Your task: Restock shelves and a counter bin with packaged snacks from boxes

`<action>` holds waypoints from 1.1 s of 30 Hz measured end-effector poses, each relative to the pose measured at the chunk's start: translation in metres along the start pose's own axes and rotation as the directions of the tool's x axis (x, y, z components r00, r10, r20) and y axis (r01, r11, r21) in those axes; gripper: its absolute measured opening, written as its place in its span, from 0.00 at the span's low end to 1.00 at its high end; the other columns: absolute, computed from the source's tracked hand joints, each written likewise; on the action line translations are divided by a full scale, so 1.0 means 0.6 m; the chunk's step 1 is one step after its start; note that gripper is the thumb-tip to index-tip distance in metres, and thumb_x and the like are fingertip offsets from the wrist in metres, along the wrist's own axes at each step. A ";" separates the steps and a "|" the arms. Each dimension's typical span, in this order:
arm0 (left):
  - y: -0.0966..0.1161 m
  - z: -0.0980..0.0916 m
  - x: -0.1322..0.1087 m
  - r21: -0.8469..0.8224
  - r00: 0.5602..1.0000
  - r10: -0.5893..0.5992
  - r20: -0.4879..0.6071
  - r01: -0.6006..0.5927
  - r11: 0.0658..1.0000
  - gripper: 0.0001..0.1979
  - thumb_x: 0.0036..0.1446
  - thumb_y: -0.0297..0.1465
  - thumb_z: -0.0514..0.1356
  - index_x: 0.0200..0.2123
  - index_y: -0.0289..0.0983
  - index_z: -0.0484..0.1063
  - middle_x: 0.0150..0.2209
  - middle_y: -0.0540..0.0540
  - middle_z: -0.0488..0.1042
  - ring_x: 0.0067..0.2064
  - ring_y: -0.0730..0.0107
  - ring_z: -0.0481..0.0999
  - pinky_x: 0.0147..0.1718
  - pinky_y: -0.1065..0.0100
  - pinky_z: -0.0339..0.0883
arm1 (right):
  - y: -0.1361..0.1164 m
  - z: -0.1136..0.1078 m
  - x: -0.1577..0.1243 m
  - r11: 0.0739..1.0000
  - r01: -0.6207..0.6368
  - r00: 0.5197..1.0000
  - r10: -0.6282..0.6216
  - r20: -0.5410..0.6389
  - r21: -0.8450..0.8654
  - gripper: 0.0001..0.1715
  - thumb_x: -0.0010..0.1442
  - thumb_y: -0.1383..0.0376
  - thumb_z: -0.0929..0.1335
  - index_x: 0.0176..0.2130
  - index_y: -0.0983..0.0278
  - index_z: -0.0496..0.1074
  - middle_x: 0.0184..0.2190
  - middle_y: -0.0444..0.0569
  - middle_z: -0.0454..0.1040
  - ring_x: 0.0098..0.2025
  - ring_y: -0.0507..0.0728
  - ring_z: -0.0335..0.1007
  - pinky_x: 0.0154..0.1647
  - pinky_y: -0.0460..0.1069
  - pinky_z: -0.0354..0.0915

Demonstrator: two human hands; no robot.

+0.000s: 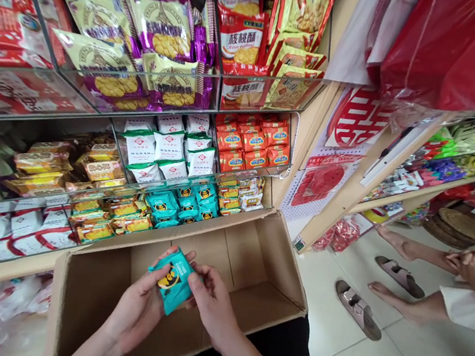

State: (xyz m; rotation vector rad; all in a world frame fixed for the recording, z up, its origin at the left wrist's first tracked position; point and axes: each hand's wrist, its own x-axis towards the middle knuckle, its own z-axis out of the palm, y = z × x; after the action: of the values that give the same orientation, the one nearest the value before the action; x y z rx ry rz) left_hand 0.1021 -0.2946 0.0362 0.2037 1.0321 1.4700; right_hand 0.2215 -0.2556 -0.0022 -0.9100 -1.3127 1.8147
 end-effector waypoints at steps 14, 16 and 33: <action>-0.040 -0.019 -0.017 0.245 0.986 0.160 -0.051 -0.143 0.959 0.13 0.43 0.36 0.64 0.32 0.34 0.73 0.31 0.44 0.76 0.33 0.67 0.73 0.34 0.67 0.64 | 0.016 -0.001 0.015 0.986 -0.103 0.993 0.110 -0.045 0.133 0.17 0.48 0.56 0.69 0.34 0.66 0.69 0.27 0.45 0.67 0.27 0.48 0.57 0.24 0.42 0.54; -0.034 -0.014 -0.018 0.223 0.978 0.203 -0.043 -0.189 0.956 0.11 0.44 0.35 0.63 0.32 0.35 0.73 0.30 0.46 0.76 0.33 0.69 0.73 0.36 0.68 0.64 | 0.006 0.012 0.023 0.980 -0.084 0.994 0.094 -0.049 0.181 0.15 0.48 0.57 0.69 0.32 0.66 0.68 0.25 0.43 0.65 0.25 0.46 0.55 0.24 0.42 0.54; 0.171 0.006 0.126 0.014 0.967 -0.028 -0.254 0.032 0.999 0.10 0.55 0.27 0.56 0.41 0.31 0.66 0.39 0.44 0.71 0.35 0.70 0.74 0.30 0.67 0.70 | 0.019 -0.051 0.015 0.977 -0.202 0.978 0.205 -0.041 0.069 0.17 0.48 0.56 0.68 0.25 0.67 0.63 0.24 0.44 0.67 0.23 0.46 0.57 0.23 0.43 0.53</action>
State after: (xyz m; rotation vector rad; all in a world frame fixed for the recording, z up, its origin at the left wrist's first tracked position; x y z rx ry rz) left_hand 0.0152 -0.2098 0.0748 0.0109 1.2494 1.4859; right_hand 0.2417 -0.2362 -0.0214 -1.0791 -1.1590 1.9658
